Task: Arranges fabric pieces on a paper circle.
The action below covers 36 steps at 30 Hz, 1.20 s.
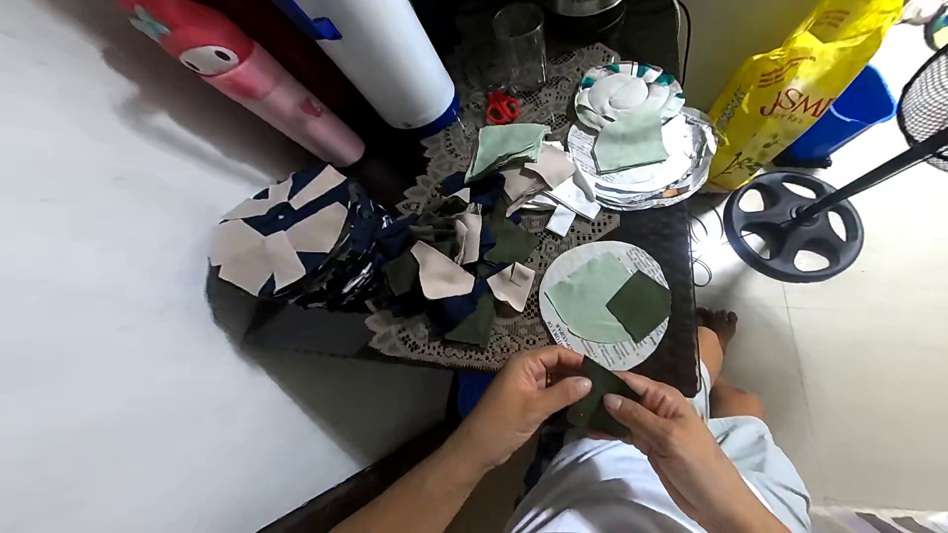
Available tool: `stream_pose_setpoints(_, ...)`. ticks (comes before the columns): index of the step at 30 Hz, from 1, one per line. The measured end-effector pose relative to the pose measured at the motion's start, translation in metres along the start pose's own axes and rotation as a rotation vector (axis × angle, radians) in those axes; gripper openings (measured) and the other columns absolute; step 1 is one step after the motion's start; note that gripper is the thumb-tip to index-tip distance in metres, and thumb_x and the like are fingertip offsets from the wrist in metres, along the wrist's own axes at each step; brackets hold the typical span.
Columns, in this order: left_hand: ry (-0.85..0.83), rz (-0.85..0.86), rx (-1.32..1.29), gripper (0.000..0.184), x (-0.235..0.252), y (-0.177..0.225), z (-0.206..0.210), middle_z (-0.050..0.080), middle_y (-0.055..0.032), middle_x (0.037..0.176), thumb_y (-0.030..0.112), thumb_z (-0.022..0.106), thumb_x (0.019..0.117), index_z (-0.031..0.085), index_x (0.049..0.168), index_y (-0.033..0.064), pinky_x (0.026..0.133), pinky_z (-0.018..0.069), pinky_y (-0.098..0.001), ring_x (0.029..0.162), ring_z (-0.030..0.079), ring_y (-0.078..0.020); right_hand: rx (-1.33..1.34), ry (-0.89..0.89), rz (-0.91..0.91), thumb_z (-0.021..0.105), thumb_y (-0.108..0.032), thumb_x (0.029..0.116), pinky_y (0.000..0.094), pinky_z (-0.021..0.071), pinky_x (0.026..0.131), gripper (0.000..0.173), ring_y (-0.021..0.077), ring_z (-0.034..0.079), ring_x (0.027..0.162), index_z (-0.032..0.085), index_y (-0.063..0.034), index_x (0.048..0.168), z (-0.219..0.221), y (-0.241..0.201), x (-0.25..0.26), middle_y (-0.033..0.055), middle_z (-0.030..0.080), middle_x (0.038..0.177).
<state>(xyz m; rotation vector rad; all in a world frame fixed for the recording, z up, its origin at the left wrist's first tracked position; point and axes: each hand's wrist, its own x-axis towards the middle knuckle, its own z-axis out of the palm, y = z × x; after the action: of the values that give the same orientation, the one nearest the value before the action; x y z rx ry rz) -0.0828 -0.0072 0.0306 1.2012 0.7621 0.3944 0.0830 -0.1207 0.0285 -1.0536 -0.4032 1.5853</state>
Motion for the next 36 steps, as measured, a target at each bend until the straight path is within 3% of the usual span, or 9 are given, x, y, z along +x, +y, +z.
stream_pose_setpoints(3, 0.067, 0.123, 0.032, 0.009, 0.004, -0.007, 0.006, 0.075, -0.0037, 0.110, 0.002, 0.066, 0.0934, 0.072, 0.101, 0.0026, 0.087, 0.0583, -0.0239, 0.097, 0.071, -0.0073, -0.123, 0.080, -0.077, 0.055, -0.002, 0.0999, 0.0282, 0.0633, 0.078, 0.017, 0.0099, 0.073, 0.086, 0.067, -0.0027, 0.111, -0.001, 0.006, 0.001, 0.0017, 0.074, 0.096)
stream_pose_setpoints(5, 0.083, 0.119, 0.035, 0.008, 0.009, -0.006, 0.007, 0.074, -0.0014, 0.103, 0.001, 0.062, 0.0961, 0.067, 0.102, 0.0033, 0.084, 0.0587, -0.0241, 0.092, 0.070, -0.0068, -0.216, 0.152, -0.151, 0.058, -0.003, 0.0993, 0.0265, 0.0634, 0.072, 0.012, 0.0106, 0.074, 0.080, 0.068, -0.0021, 0.105, -0.005, 0.010, 0.002, 0.0027, 0.075, 0.091)
stream_pose_setpoints(8, 0.072, 0.041, 0.032, 0.010, 0.013, -0.001, 0.012, 0.070, 0.0017, 0.092, 0.002, 0.056, 0.1003, 0.058, 0.110, 0.0042, 0.077, 0.0601, -0.0242, 0.083, 0.070, -0.0063, -0.294, 0.208, -0.206, 0.061, -0.005, 0.0982, 0.0222, 0.0611, 0.065, 0.010, 0.0072, 0.072, 0.071, 0.071, -0.0038, 0.097, -0.010, 0.010, 0.002, 0.0003, 0.075, 0.082)
stream_pose_setpoints(12, -0.038, 0.021, 0.025, 0.039, 0.015, -0.003, 0.016, 0.071, -0.0032, 0.103, -0.003, 0.062, 0.0948, 0.047, 0.131, 0.0001, 0.082, 0.0599, -0.0254, 0.091, 0.071, -0.0087, -0.272, 0.208, -0.185, 0.057, -0.006, 0.1006, 0.0227, 0.0618, 0.065, 0.017, 0.0080, 0.073, 0.070, 0.072, -0.0035, 0.094, -0.010, 0.007, 0.002, 0.0013, 0.075, 0.080)
stream_pose_setpoints(16, 0.074, 0.160, 0.150, 0.052, 0.019, -0.007, 0.020, 0.071, -0.0031, 0.101, -0.006, 0.065, 0.0909, 0.044, 0.139, -0.0021, 0.076, 0.0595, -0.0229, 0.085, 0.071, -0.0078, -0.201, 0.231, -0.131, 0.054, -0.005, 0.1023, 0.0245, 0.0626, 0.065, 0.021, 0.0088, 0.072, 0.067, 0.070, -0.0039, 0.090, -0.010, 0.005, 0.003, 0.0010, 0.073, 0.076)
stream_pose_setpoints(20, 0.074, 0.343, 0.299, 0.030, 0.029, -0.015, 0.013, 0.069, -0.0072, 0.114, -0.004, 0.064, 0.0925, 0.061, 0.122, -0.0051, 0.082, 0.0600, -0.0222, 0.093, 0.069, -0.0068, -0.179, 0.254, -0.109, 0.055, -0.005, 0.1023, 0.0230, 0.0604, 0.059, 0.023, 0.0078, 0.070, 0.061, 0.066, -0.0056, 0.082, -0.011, 0.005, 0.008, 0.0000, 0.070, 0.068)
stream_pose_setpoints(23, 0.039, 0.444, 0.532, 0.017, 0.042, -0.014, 0.007, 0.073, -0.0055, 0.104, 0.000, 0.061, 0.0956, 0.076, 0.104, 0.0016, 0.086, 0.0568, -0.0182, 0.096, 0.068, -0.0034, -0.190, 0.244, -0.098, 0.052, -0.005, 0.1043, 0.0225, 0.0599, 0.058, 0.022, 0.0087, 0.071, 0.062, 0.067, -0.0033, 0.088, -0.013, 0.005, 0.012, 0.0025, 0.073, 0.074)
stream_pose_setpoints(29, -0.016, 0.469, 0.835, 0.020, 0.060, -0.006, 0.006, 0.075, -0.0067, 0.106, 0.004, 0.062, 0.0956, 0.079, 0.106, 0.0063, 0.088, 0.0575, -0.0197, 0.099, 0.071, -0.0052, -0.265, 0.253, -0.038, 0.053, -0.007, 0.1050, 0.0222, 0.0598, 0.058, 0.021, 0.0087, 0.071, 0.064, 0.070, 0.0015, 0.113, -0.022, 0.010, 0.002, 0.0036, 0.076, 0.083)
stream_pose_setpoints(36, -0.237, 0.568, 0.951, 0.019, 0.072, 0.011, -0.006, 0.075, -0.0056, 0.104, 0.000, 0.063, 0.0946, 0.079, 0.102, 0.0060, 0.088, 0.0575, -0.0204, 0.098, 0.070, -0.0053, -0.547, 0.305, -0.178, 0.056, -0.011, 0.1026, 0.0169, 0.0572, 0.055, 0.020, 0.0003, 0.067, 0.061, 0.074, -0.0048, 0.108, -0.027, 0.027, -0.016, -0.0051, 0.075, 0.081)
